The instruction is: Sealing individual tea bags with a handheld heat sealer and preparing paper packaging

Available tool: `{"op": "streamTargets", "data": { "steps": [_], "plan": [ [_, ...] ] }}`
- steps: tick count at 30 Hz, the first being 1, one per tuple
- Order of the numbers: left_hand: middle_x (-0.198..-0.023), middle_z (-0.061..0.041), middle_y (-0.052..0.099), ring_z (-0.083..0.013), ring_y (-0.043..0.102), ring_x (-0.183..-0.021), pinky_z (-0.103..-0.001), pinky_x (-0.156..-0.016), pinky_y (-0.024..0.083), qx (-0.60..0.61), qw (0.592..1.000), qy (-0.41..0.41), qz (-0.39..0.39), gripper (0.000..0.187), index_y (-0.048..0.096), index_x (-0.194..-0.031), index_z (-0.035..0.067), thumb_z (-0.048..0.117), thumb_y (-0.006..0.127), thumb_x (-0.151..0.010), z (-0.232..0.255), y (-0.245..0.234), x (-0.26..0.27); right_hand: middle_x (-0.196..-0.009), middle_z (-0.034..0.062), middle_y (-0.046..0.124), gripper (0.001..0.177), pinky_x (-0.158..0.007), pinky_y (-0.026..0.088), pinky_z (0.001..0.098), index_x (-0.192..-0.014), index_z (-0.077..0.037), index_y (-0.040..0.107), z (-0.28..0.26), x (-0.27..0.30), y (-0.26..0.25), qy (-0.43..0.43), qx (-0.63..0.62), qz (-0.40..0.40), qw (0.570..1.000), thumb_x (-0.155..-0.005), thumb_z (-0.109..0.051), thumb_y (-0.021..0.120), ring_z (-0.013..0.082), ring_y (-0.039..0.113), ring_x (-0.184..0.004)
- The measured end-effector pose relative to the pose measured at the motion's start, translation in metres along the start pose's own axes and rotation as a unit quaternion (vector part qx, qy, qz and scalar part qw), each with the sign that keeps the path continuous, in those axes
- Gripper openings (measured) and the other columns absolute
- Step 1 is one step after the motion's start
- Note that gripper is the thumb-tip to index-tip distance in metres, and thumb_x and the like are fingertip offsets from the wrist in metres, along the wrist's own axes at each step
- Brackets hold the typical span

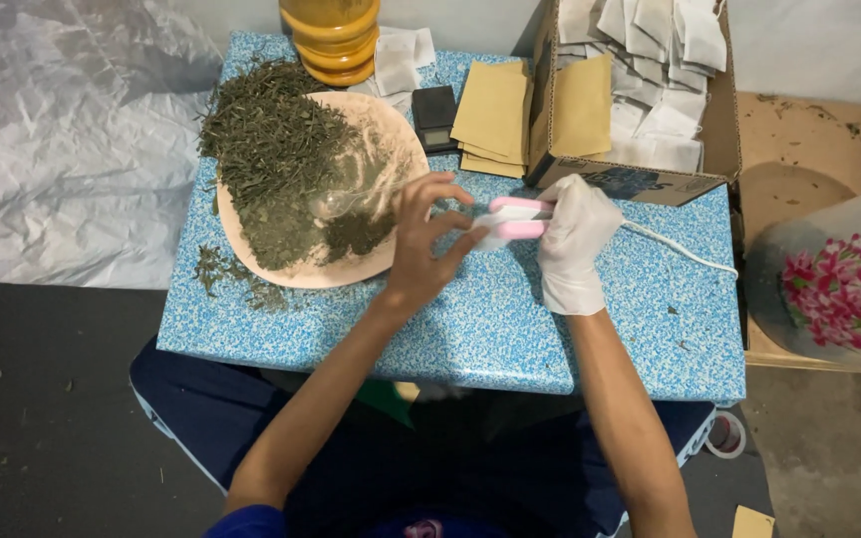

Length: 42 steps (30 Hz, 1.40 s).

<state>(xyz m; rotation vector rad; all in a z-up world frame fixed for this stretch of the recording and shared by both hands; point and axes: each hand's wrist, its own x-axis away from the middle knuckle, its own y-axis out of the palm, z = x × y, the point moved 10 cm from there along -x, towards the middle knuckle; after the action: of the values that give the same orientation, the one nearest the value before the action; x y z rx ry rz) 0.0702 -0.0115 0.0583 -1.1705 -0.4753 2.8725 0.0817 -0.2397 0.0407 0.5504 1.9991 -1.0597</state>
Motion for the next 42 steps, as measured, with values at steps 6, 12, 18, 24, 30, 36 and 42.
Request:
{"op": "streamTargets", "data": {
  "steps": [6, 12, 18, 24, 30, 36, 42],
  "plan": [
    [-0.121, 0.005, 0.064, -0.0256, 0.050, -0.139, -0.051, -0.123, 0.027, -0.009, 0.999, 0.032, -0.006, 0.017, 0.072, -0.087, 0.016, 0.025, 0.085, -0.095, 0.008, 0.004, 0.003, -0.067, -0.0111, 0.058, 0.057, -0.064, 0.051, 0.0329, -0.073, -0.028, 0.063, -0.015, -0.001, 0.000, -0.040, 0.057, 0.017, 0.997, -0.116, -0.039, 0.026, 0.0196, 0.060, -0.061],
    [-0.122, 0.003, 0.063, -0.0265, 0.049, -0.141, -0.051, -0.123, 0.025, 0.010, 0.999, 0.039, -0.010, 0.014, 0.074, -0.091, 0.016, 0.024, 0.085, -0.095, 0.008, 0.004, 0.004, -0.065, -0.0056, 0.056, 0.062, -0.062, 0.051, 0.0371, -0.070, -0.026, 0.064, -0.026, -0.007, -0.004, -0.050, 0.034, 0.019, 0.998, -0.117, -0.040, 0.025, 0.0255, 0.061, -0.062],
    [-0.121, 0.002, 0.063, -0.0269, 0.049, -0.141, -0.052, -0.123, 0.025, 0.012, 0.999, 0.030, -0.005, 0.014, 0.075, -0.091, 0.015, 0.023, 0.084, -0.096, 0.013, 0.002, 0.002, -0.065, -0.0081, 0.059, 0.065, -0.063, 0.053, 0.0349, -0.070, -0.024, 0.065, -0.015, -0.003, -0.001, -0.038, 0.014, 0.013, 0.999, -0.116, -0.044, 0.023, 0.0231, 0.062, -0.061],
    [-0.121, 0.001, 0.063, -0.0285, 0.050, -0.140, -0.052, -0.121, 0.026, 0.013, 0.999, 0.046, 0.003, 0.015, 0.073, -0.090, 0.012, 0.020, 0.085, -0.096, 0.020, -0.001, 0.000, -0.066, -0.0059, 0.058, 0.059, -0.064, 0.052, 0.0376, -0.072, -0.025, 0.063, -0.015, 0.002, 0.002, -0.047, 0.015, 0.004, 0.999, -0.118, -0.040, 0.030, 0.0266, 0.061, -0.065],
    [-0.121, 0.002, 0.064, -0.0276, 0.050, -0.140, -0.052, -0.121, 0.027, 0.021, 0.999, 0.043, 0.007, 0.014, 0.073, -0.091, 0.014, 0.021, 0.084, -0.096, 0.018, -0.003, 0.001, -0.061, -0.0078, 0.056, 0.059, -0.066, 0.054, 0.0358, -0.071, -0.027, 0.065, 0.008, 0.017, 0.016, -0.039, 0.046, -0.013, 0.998, -0.105, -0.071, 0.044, 0.0243, 0.062, -0.066],
    [-0.120, -0.001, 0.065, -0.0302, 0.053, -0.138, -0.053, -0.119, 0.029, 0.004, 0.998, 0.068, 0.008, 0.020, 0.072, -0.086, 0.012, 0.024, 0.085, -0.094, 0.024, -0.006, -0.001, -0.058, -0.0119, 0.057, 0.064, -0.063, 0.054, 0.0339, -0.070, -0.026, 0.058, -0.026, -0.010, -0.009, -0.042, 0.028, 0.013, 0.999, -0.122, -0.036, 0.021, 0.0229, 0.056, -0.055],
    [-0.121, 0.000, 0.066, -0.0303, 0.055, -0.136, -0.053, -0.117, 0.031, 0.002, 0.995, 0.095, 0.007, 0.026, 0.068, -0.083, 0.013, 0.030, 0.083, -0.096, 0.029, -0.002, 0.004, -0.055, -0.0133, 0.050, 0.061, -0.059, 0.050, 0.0301, -0.068, -0.030, 0.055, 0.008, 0.011, 0.007, -0.078, 0.075, 0.017, 0.994, -0.111, -0.068, 0.036, 0.0186, 0.054, -0.055]
  ]
}}
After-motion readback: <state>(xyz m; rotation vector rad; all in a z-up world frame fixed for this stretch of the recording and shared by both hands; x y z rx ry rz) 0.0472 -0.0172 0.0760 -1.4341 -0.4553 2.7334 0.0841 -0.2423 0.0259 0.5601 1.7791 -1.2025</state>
